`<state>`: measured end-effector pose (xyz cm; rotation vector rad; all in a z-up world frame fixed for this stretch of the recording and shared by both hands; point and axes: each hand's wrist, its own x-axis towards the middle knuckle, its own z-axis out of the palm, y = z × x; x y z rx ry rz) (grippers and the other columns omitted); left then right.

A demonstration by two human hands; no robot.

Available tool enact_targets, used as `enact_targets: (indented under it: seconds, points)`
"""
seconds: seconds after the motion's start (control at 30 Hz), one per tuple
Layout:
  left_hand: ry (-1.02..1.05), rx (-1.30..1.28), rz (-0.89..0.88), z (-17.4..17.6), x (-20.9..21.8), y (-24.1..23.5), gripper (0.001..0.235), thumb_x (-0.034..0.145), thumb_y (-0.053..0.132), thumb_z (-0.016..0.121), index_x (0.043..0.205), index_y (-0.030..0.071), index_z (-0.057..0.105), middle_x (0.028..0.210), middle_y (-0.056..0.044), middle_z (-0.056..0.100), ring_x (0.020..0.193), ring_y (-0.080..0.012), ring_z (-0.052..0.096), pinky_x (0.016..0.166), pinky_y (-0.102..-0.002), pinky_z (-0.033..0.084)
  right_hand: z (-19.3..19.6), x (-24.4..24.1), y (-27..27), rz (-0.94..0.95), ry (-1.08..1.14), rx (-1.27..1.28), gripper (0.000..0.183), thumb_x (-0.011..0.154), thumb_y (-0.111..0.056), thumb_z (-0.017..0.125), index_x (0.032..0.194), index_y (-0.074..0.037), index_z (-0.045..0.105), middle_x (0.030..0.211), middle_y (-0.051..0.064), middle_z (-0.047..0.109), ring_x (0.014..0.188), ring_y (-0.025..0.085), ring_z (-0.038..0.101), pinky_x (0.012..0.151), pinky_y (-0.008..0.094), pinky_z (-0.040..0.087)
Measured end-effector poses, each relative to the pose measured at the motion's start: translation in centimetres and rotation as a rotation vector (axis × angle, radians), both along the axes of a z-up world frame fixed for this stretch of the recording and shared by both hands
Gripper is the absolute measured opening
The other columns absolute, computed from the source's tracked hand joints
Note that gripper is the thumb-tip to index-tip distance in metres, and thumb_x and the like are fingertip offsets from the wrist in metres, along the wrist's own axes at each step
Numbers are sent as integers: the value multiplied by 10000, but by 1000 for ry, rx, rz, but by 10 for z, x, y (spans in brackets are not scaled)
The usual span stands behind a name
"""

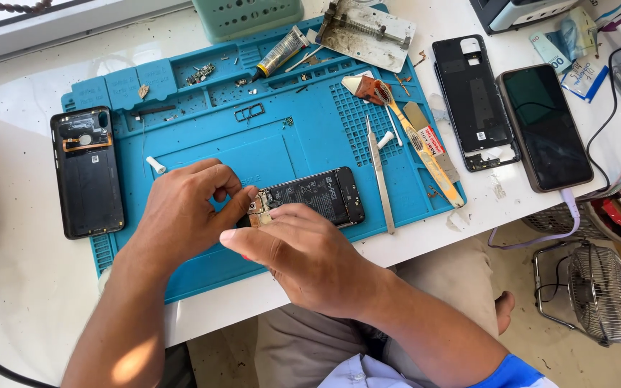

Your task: The person uses a precision screwdriver to remove screws from a disassembled smartphone on a blue work mat, then picks up the phone's back cover and aligns it to close the device. The person rotates the phone to inspect the edges and screen, which shows visible cracks.

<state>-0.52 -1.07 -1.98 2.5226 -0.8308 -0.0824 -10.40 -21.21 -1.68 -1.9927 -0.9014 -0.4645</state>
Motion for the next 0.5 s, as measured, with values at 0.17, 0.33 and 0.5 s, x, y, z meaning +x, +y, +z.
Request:
enact_targets:
  seconds: [0.17, 0.33, 0.5]
  points:
    - [-16, -9, -13, -2, 0, 0, 285, 980, 361, 703, 767, 174, 671, 721, 12, 647, 604, -231, 580, 510, -406, 392, -11, 1, -2, -60, -56, -32, 435, 1052, 45, 685, 1376, -117, 444, 951, 40, 716, 802, 264, 623, 964, 494, 539]
    - [-40, -24, -19, -1, -1, -1, 283, 980, 351, 704, 759, 180, 662, 722, 20, 634, 613, -219, 580, 523, -395, 400, -9, 2, 0, -25, -58, 27, 421, 1050, 61, 681, 1363, -90, 444, 983, 90, 707, 796, 332, 599, 894, 505, 535]
    - [-81, -113, -95, 4, -4, -2, 305, 990, 298, 708, 736, 175, 593, 697, 24, 583, 584, -185, 536, 506, -358, 377, -17, 2, -6, -10, 154, 126, 525, 1015, 15, 711, 1430, -79, 404, 1137, 127, 752, 1027, 295, 768, 980, 442, 592]
